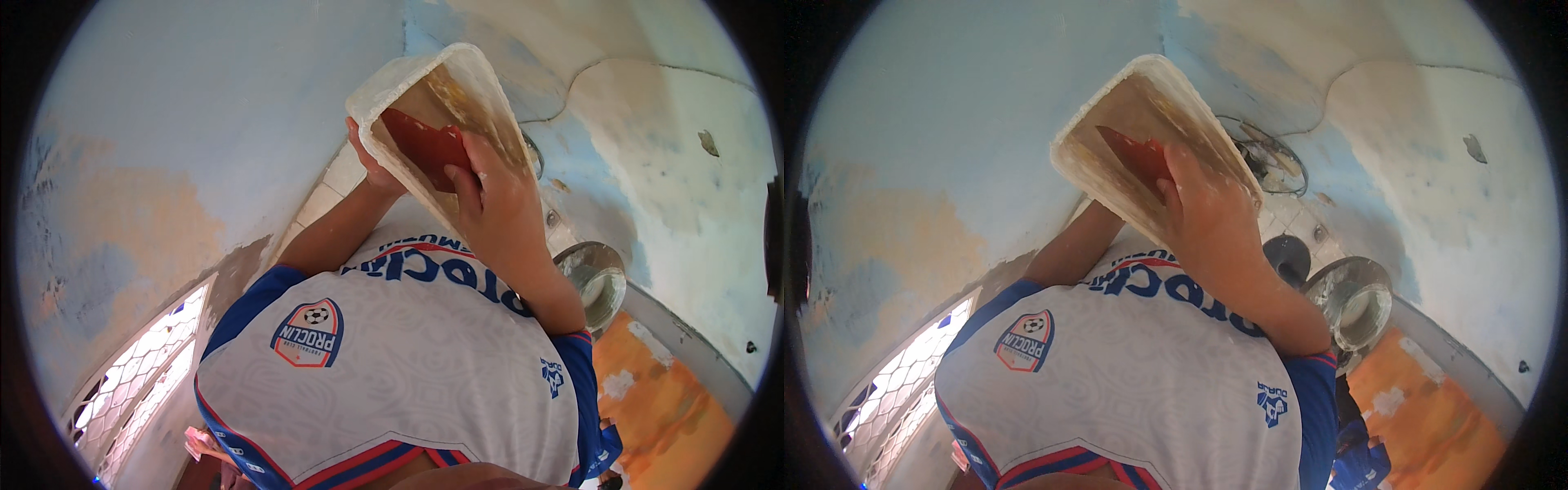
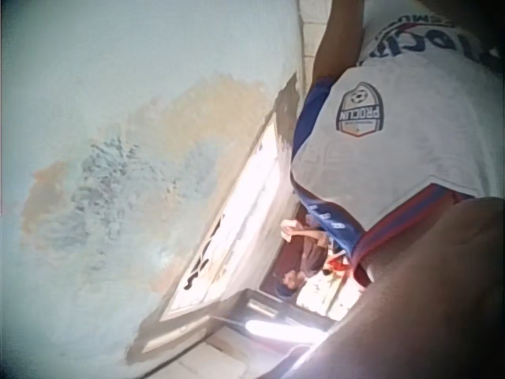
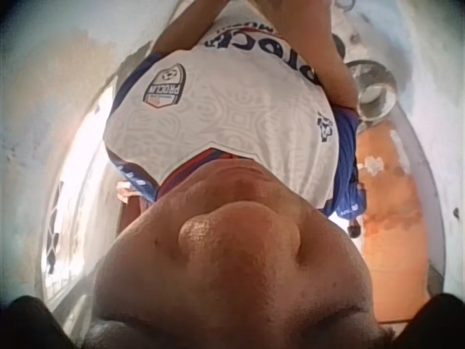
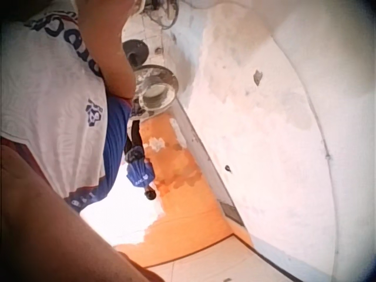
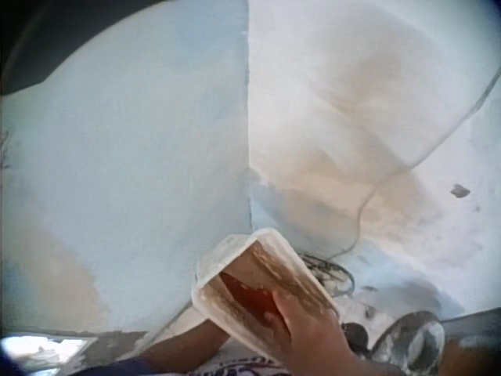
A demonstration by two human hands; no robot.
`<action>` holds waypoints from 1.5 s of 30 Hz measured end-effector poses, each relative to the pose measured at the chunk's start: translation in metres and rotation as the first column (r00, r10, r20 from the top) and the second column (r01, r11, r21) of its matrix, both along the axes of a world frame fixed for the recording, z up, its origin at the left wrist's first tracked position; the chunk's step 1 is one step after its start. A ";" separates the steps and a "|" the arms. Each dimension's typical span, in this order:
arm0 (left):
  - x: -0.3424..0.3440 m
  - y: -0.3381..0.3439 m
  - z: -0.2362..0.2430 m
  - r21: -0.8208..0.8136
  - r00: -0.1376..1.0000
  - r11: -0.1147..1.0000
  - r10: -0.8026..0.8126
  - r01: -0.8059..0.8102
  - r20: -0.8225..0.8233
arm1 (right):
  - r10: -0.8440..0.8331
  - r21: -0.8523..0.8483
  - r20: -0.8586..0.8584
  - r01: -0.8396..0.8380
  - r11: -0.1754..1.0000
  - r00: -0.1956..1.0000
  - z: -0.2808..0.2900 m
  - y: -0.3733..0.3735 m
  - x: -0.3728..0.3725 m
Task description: The person applies a plaster-like substance to a crack in a ceiling using a plastic spreader, repeatedly dipping the spreader into a container of the substance.
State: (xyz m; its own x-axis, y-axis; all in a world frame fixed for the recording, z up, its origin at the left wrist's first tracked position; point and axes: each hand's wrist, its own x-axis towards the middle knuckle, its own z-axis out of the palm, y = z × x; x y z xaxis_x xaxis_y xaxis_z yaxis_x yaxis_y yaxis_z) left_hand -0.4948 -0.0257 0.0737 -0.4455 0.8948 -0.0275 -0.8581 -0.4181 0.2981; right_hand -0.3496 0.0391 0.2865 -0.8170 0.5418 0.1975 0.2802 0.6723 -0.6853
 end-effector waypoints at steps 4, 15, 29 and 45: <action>-0.004 -0.003 0.014 0.084 0.992 0.993 0.086 -0.078 -0.093 | 0.024 -0.131 -0.001 -0.024 0.991 1.000 0.007 0.002 -0.003; -0.007 0.017 0.037 0.128 0.976 0.982 0.160 -0.142 -0.145 | -0.263 -0.614 -0.143 0.122 0.780 0.954 0.017 0.009 0.021; 0.001 0.043 0.066 -0.121 0.989 0.984 0.119 -0.129 -0.083 | -0.521 -0.596 -0.303 0.268 0.757 0.798 -0.018 0.033 0.060; 0.062 0.149 0.125 0.052 0.992 0.996 -0.061 0.067 -0.112 | -0.223 -0.018 -0.364 0.233 0.972 0.904 0.015 0.121 0.176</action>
State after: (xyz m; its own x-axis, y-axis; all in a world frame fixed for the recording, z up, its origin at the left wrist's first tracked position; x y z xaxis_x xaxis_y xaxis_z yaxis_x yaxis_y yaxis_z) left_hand -0.4331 0.1229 0.1985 -0.3852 0.9203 0.0686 -0.8467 -0.3820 0.3704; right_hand -0.1737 0.1599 0.3019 -0.5420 0.6958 0.4713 0.1649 0.6380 -0.7522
